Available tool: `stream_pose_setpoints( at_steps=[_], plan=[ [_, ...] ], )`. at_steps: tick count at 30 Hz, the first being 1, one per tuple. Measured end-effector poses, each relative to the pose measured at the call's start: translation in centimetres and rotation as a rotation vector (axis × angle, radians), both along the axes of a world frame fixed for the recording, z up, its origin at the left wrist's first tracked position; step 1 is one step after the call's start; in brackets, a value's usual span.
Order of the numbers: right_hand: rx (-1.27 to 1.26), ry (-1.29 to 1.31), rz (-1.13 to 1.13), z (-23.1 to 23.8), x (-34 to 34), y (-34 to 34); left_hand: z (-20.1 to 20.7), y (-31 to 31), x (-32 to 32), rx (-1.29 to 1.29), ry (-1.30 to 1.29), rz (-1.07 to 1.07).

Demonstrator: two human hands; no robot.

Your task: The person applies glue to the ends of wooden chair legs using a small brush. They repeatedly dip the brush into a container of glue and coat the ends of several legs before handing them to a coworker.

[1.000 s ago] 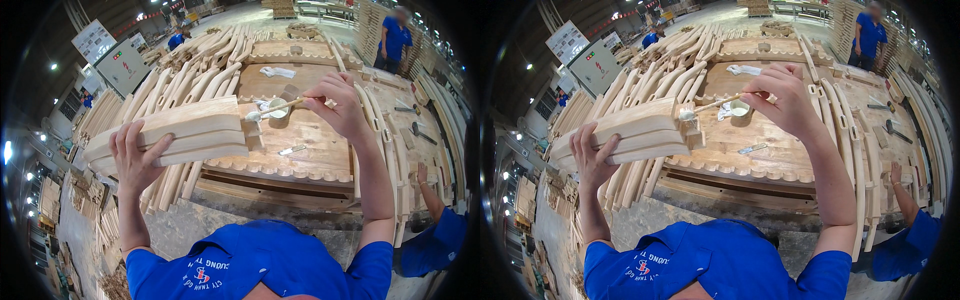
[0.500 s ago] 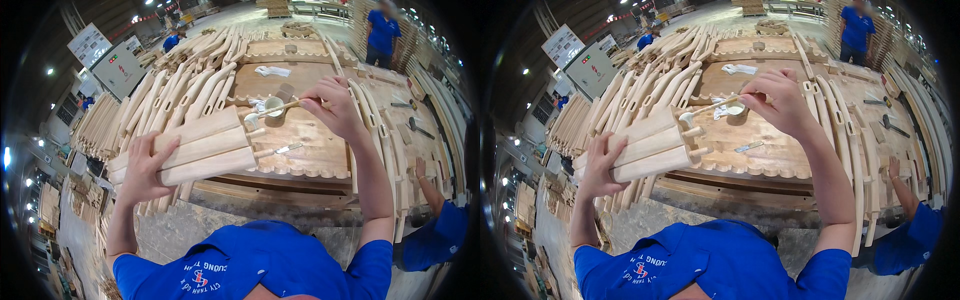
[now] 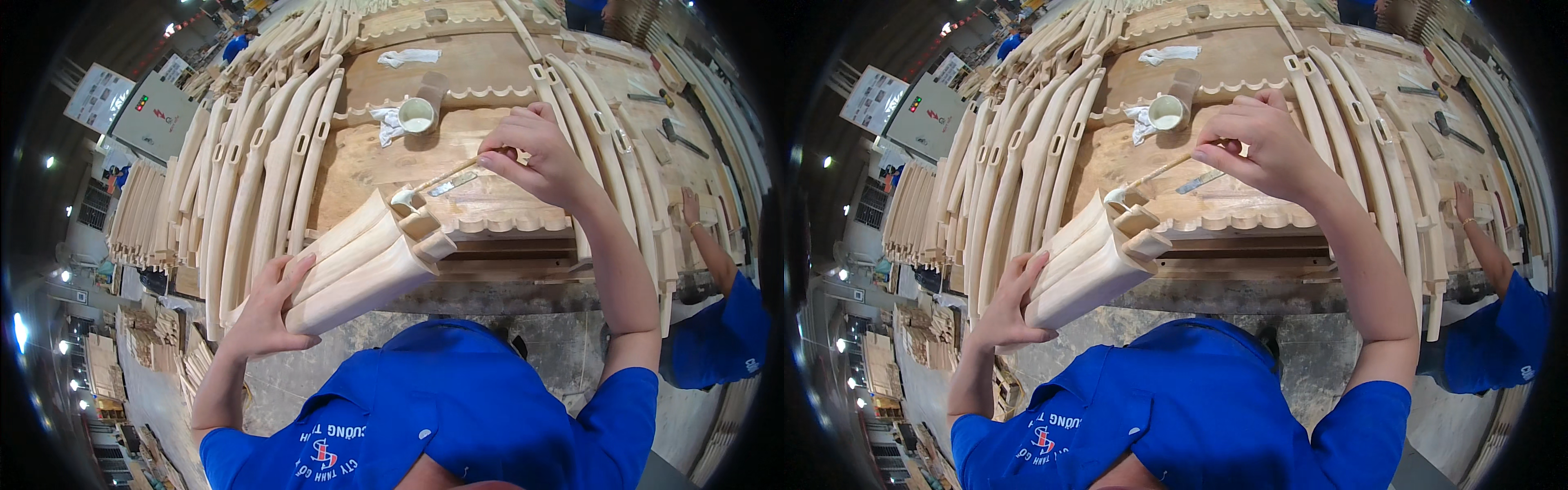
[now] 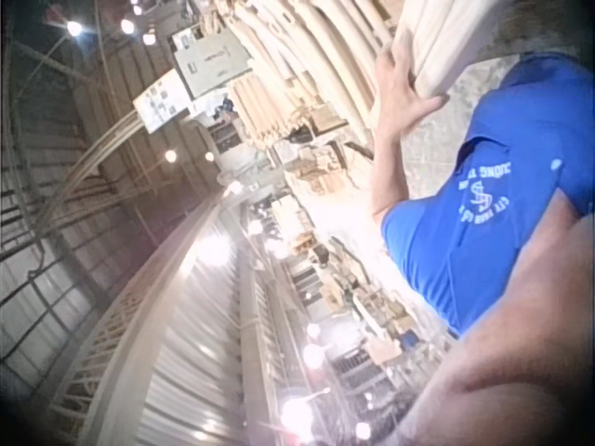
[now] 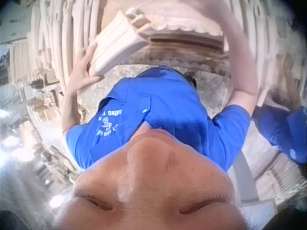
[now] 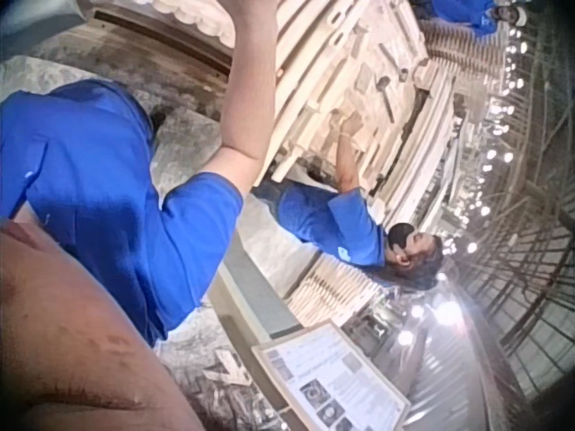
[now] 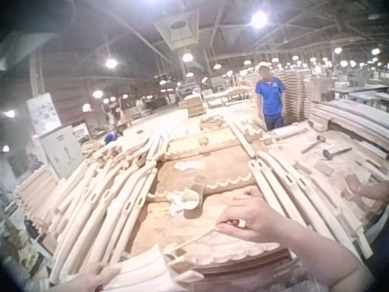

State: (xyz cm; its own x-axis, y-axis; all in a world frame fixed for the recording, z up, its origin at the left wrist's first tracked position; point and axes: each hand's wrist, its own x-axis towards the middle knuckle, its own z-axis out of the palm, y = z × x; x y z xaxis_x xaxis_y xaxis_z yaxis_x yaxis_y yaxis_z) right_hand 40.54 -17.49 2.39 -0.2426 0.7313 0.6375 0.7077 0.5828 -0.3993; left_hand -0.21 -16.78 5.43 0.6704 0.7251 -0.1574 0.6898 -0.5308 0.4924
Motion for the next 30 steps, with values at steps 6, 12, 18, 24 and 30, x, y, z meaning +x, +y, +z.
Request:
stream_pose_setpoints(
  at_steps=[6, 12, 18, 24, 30],
  plan=[
    [0.057, -0.084, -0.057, -0.4, 0.6, -0.2, -1.1, 0.5, 0.2, -0.064, -0.029, -0.072],
    [0.318, -0.139, -0.130, -0.7, 0.4, -0.5, -2.1, 0.3, -0.1, -0.243, -0.116, -0.063],
    [0.484, -0.286, -0.079, 1.0, -0.6, -1.7, -5.8, 0.8, -3.2, -0.829, -0.221, -0.010],
    [0.502, -0.382, -0.017, 2.0, -2.7, -1.5, -11.8, 0.1, -7.0, -1.277, -0.485, 0.034],
    [0.379, -0.374, 0.096, -1.7, -2.5, 2.8, -14.3, 1.6, -5.9, -1.432, -0.553, 0.074]
  ],
)
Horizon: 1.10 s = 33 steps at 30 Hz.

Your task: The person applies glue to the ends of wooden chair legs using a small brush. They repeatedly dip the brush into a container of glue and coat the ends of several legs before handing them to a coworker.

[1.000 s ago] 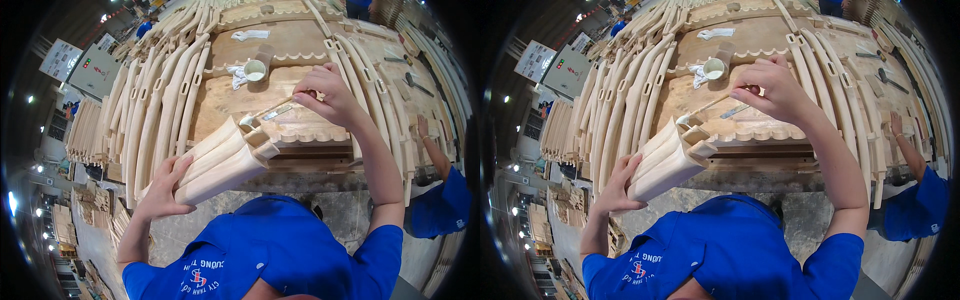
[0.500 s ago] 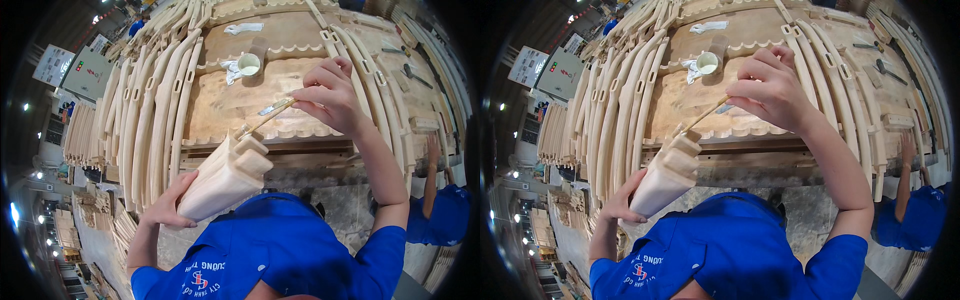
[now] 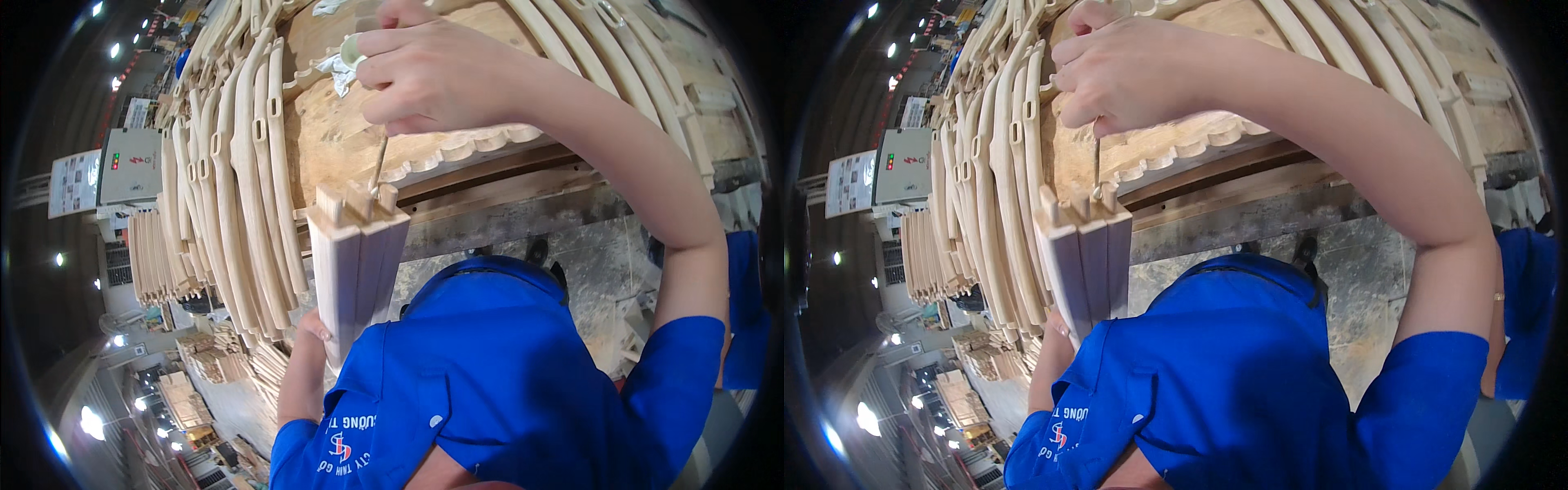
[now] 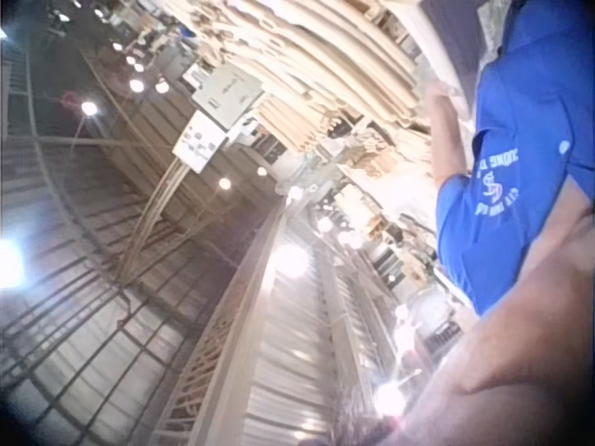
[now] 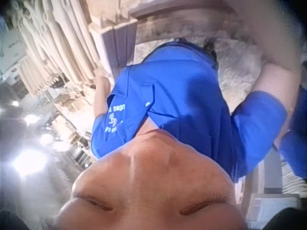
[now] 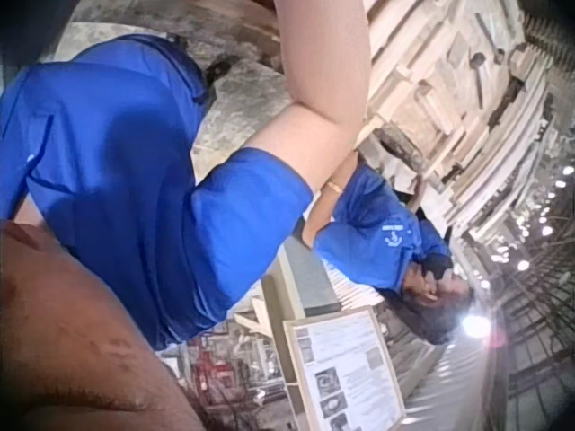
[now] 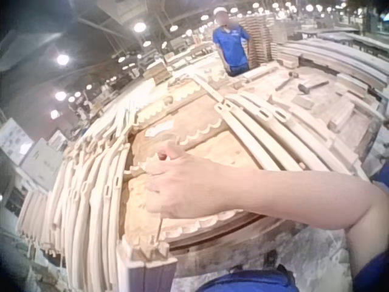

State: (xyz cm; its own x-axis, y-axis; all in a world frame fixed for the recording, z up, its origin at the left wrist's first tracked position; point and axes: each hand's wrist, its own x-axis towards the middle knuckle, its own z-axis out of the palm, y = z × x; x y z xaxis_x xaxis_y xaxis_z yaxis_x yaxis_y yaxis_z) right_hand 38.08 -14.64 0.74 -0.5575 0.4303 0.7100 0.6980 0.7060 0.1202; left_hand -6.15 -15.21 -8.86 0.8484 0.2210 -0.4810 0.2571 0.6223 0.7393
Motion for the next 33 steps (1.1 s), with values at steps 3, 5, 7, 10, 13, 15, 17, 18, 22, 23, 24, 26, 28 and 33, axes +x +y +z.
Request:
stream_pose_setpoints(
  at_steps=[3, 5, 7, 10, 13, 15, 17, 18, 22, 23, 24, 26, 28, 33],
  plan=[
    [-0.109, -0.006, 0.012, -2.2, 0.1, 2.1, -1.2, 1.1, 1.2, -0.032, 0.027, -0.009],
    [-0.181, -0.030, 0.003, -3.1, -0.1, 2.8, -2.1, 1.5, 2.0, -0.059, 0.042, -0.015],
    [-0.248, -0.056, -0.013, -3.9, -0.1, 3.2, -2.8, 1.7, 2.5, -0.082, 0.063, -0.027],
    [-0.289, -0.076, -0.034, -5.1, -0.1, 3.7, -3.8, 1.9, 3.2, -0.112, 0.086, -0.037],
    [-0.279, -0.092, -0.047, -5.8, 0.3, 3.7, -4.5, 2.0, 3.3, -0.133, 0.107, -0.052],
    [-0.312, -0.078, -0.048, -6.0, 0.5, 3.9, -4.9, 2.0, 3.2, -0.150, 0.117, -0.054],
    [-0.333, -0.066, -0.055, -6.3, 0.6, 4.3, -5.1, 2.3, 3.4, -0.156, 0.120, -0.053],
    [-0.339, -0.060, -0.058, -6.4, 0.4, 4.6, -5.1, 2.5, 3.3, -0.160, 0.125, -0.057],
    [-0.352, -0.089, -0.044, -6.7, -0.3, 5.3, -5.2, 2.5, 3.1, -0.170, 0.142, -0.059],
    [-0.368, -0.107, -0.041, -6.5, -0.4, 5.4, -5.2, 2.5, 3.0, -0.170, 0.143, -0.055],
    [-0.383, -0.125, -0.038, -6.4, -0.5, 5.5, -5.3, 2.3, 2.9, -0.168, 0.145, -0.050],
    [-0.408, -0.135, -0.029, -6.1, -0.3, 5.7, -5.4, 2.5, 2.8, -0.176, 0.149, -0.051],
    [-0.427, -0.118, -0.007, -5.7, 0.0, 5.9, -5.4, 2.6, 2.7, -0.174, 0.155, -0.049],
    [-0.507, -0.142, -0.006, -5.7, -0.1, 6.5, -5.2, 2.6, 2.5, -0.177, 0.165, -0.053]
  ],
)
